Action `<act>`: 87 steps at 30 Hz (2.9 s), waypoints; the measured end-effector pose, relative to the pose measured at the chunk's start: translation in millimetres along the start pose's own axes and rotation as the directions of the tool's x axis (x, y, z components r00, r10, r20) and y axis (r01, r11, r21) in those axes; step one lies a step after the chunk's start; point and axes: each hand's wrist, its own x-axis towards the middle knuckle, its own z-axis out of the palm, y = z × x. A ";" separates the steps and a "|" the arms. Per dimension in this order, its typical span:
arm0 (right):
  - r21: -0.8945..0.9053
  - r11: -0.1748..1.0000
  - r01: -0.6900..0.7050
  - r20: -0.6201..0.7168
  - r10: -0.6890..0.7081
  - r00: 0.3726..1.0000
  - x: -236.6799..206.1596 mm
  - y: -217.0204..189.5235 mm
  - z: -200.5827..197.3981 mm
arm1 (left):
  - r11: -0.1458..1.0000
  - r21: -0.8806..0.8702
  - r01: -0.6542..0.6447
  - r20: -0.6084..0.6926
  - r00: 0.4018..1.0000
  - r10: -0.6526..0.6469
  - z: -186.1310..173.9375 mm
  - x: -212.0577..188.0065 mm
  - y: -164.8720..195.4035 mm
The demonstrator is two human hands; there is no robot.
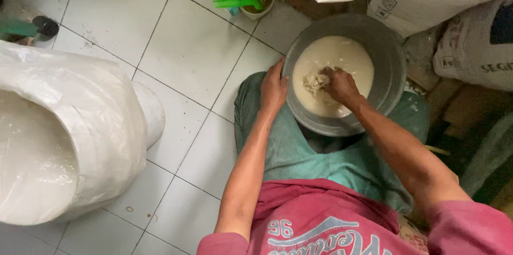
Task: The person sits on the floor mixing dough by hand in a large metal basin, repeatedly kneading and folding the dough in water. They then scoop flour from a large sack with a red scoop into the basin and continue mixing and kneading the flour and dough together by hand.
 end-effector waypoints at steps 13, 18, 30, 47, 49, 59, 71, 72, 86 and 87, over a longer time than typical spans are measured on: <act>0.014 0.997 0.081 -0.225 -0.076 0.971 -19.8 -2.8 -35.5 | 1.000 -0.007 0.017 -0.003 1.000 -0.017 -3.4 5.4 10.5; -0.116 0.992 0.058 -0.160 -0.076 0.984 -21.2 -6.1 -45.1 | 0.999 -0.024 0.036 0.001 0.999 -0.036 -6.9 5.2 14.9; -0.746 0.419 0.518 0.334 -0.438 0.835 -26.2 -20.8 -29.6 | 0.999 -0.035 0.017 -0.002 1.000 -0.017 -0.8 0.5 3.0; -0.397 0.860 0.320 0.288 -0.214 0.933 13.0 -9.8 -5.8 | 0.998 -0.028 0.064 0.033 0.997 -0.063 -2.6 -0.4 9.3; -0.345 0.902 0.260 0.234 -0.186 0.954 8.4 -9.5 -18.4 | 0.999 -0.019 0.039 0.013 0.999 -0.039 -2.2 0.3 8.8; -0.193 0.979 0.065 0.055 -0.056 0.997 -11.1 6.4 -59.7 | 1.000 0.002 0.003 -0.003 1.000 -0.003 -1.3 1.8 6.8; -0.149 0.983 -0.109 -0.070 0.099 0.993 -32.3 25.2 -52.9 | 1.000 -0.002 0.015 0.017 1.000 -0.015 -0.3 2.2 5.3; -0.135 0.983 -0.127 -0.059 0.120 0.991 -34.0 27.5 -51.3 | 1.000 -0.012 0.011 0.016 1.000 -0.011 -0.1 2.0 4.9; -0.184 0.974 -0.134 0.060 0.147 0.987 -30.6 25.2 -35.8 | 0.998 -0.022 0.051 0.027 0.998 -0.051 1.0 -0.3 3.0; -0.161 0.981 -0.112 0.065 0.124 0.990 -30.1 24.0 -32.0 | 0.998 -0.023 0.051 0.028 0.998 -0.051 0.9 -0.6 2.8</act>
